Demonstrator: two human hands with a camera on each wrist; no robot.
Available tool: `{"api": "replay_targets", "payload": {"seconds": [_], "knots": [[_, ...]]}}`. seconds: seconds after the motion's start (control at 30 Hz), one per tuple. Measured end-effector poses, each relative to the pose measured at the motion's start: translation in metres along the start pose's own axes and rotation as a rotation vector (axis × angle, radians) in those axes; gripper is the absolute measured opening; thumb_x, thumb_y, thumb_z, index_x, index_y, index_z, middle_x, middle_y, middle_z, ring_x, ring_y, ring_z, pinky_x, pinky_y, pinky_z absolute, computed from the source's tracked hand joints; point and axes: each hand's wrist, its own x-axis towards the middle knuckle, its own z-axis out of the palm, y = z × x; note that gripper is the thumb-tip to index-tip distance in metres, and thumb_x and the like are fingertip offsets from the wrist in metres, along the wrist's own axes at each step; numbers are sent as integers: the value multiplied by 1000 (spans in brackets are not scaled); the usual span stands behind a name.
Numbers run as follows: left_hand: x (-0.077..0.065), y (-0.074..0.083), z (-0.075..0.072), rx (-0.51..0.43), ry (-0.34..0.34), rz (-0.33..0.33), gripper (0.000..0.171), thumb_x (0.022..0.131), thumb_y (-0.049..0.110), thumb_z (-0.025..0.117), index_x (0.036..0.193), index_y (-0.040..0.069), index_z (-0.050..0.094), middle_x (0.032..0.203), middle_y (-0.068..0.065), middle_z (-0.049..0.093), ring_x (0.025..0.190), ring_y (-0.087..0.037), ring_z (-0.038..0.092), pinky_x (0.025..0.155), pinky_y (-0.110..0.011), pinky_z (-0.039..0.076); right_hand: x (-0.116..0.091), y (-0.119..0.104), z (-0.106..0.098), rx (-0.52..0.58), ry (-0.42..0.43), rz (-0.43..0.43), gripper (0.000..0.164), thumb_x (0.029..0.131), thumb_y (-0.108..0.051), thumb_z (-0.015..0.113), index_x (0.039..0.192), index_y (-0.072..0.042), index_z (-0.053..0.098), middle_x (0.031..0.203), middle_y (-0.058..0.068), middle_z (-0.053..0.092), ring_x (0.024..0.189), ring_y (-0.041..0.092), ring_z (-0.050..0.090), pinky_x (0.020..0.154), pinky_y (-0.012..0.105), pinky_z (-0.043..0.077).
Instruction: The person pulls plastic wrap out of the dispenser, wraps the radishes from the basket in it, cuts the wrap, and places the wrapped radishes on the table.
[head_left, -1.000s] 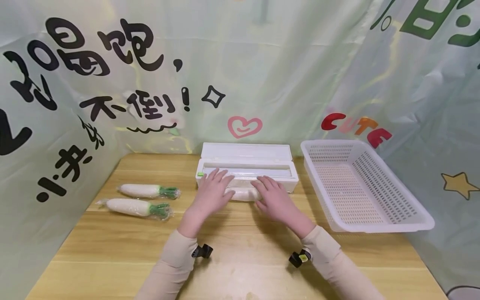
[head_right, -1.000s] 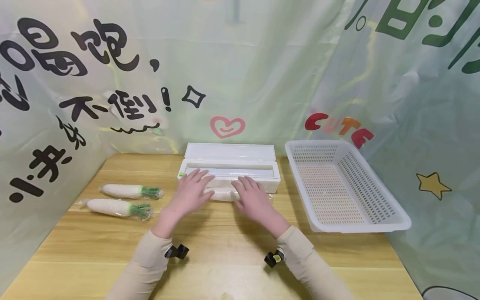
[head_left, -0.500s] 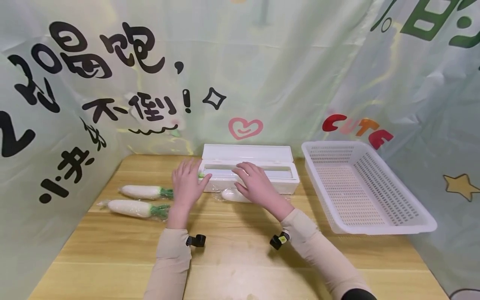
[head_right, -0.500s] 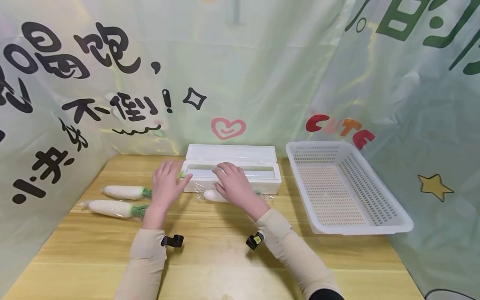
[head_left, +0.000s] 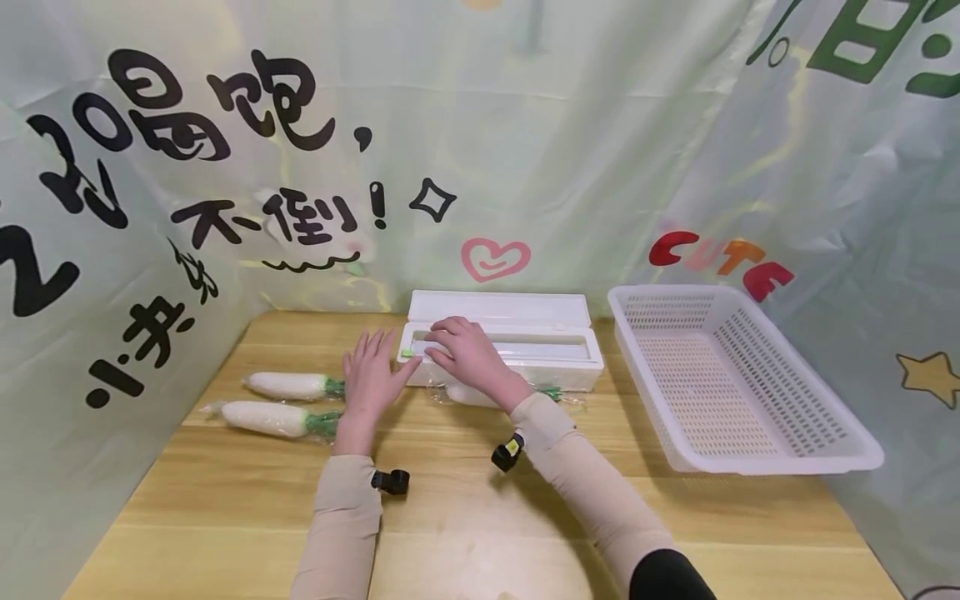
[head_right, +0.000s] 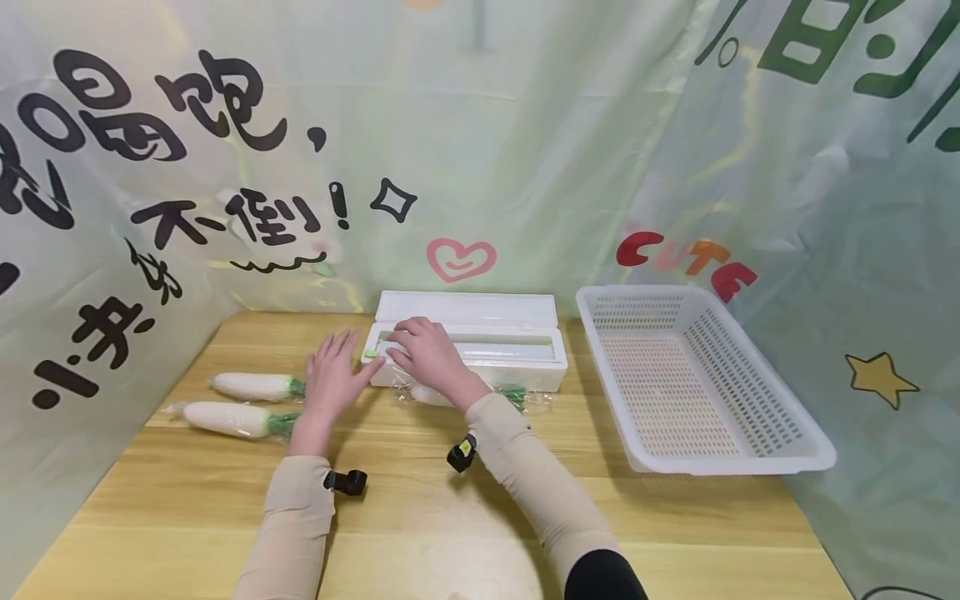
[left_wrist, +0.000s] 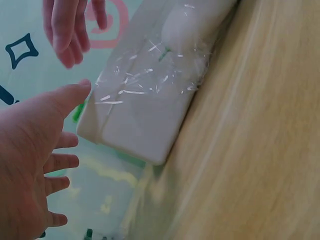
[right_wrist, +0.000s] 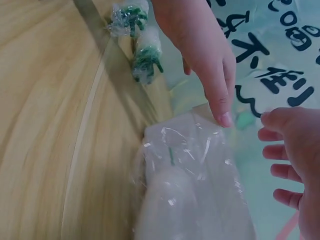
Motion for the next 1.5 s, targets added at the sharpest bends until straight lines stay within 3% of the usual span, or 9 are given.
{"api": "replay_targets", "payload": {"seconds": [0.17, 0.33, 0.47, 0.7, 1.07, 1.5], "knots": [[0, -4, 3, 29, -75, -4, 84, 93, 69, 37, 154, 13, 26, 161, -13, 24, 152, -36, 11, 115, -70, 13, 17, -6, 16, 45, -45, 29, 27, 97, -34, 58, 111, -16, 72, 121, 4, 68, 119, 24, 58, 95, 46, 50], [0, -4, 7, 57, -148, 27, 74, 99, 62, 31, 156, 15, 22, 163, -11, 17, 152, -33, 8, 116, -69, 12, 26, -11, 27, 53, -71, 25, 21, 96, -29, 61, 102, -16, 75, 112, 2, 71, 112, 22, 61, 92, 42, 52], [1, -5, 10, 65, -160, 35, 70, 100, 59, 29, 156, 19, 19, 164, -9, 15, 153, -31, 7, 116, -69, 13, 30, -13, 29, 76, -84, 28, 17, 94, -26, 63, 94, -15, 77, 102, 0, 73, 102, 21, 63, 89, 38, 52], [0, -8, 13, 70, -156, 34, 74, 98, 65, 24, 157, 20, 18, 164, -8, 12, 153, -31, 5, 116, -69, 12, 33, -12, 23, 186, -179, 108, 15, 92, -24, 66, 90, -14, 76, 95, 0, 74, 90, 20, 61, 82, 36, 51], [1, -7, 14, 100, -143, 30, 70, 98, 62, 27, 156, 24, 19, 163, -10, 15, 153, -31, 3, 117, -67, 15, 34, -7, 18, 139, -207, 111, 16, 92, -27, 67, 86, -15, 75, 92, 0, 72, 92, 22, 61, 82, 41, 52], [-1, -2, 10, 94, -148, -15, 68, 98, 63, 25, 156, 29, 18, 162, -12, 20, 152, -33, 4, 114, -69, 19, 31, -6, 15, -20, -205, 12, 17, 94, -29, 64, 90, -15, 72, 95, -1, 70, 92, 19, 59, 78, 38, 49]]}}
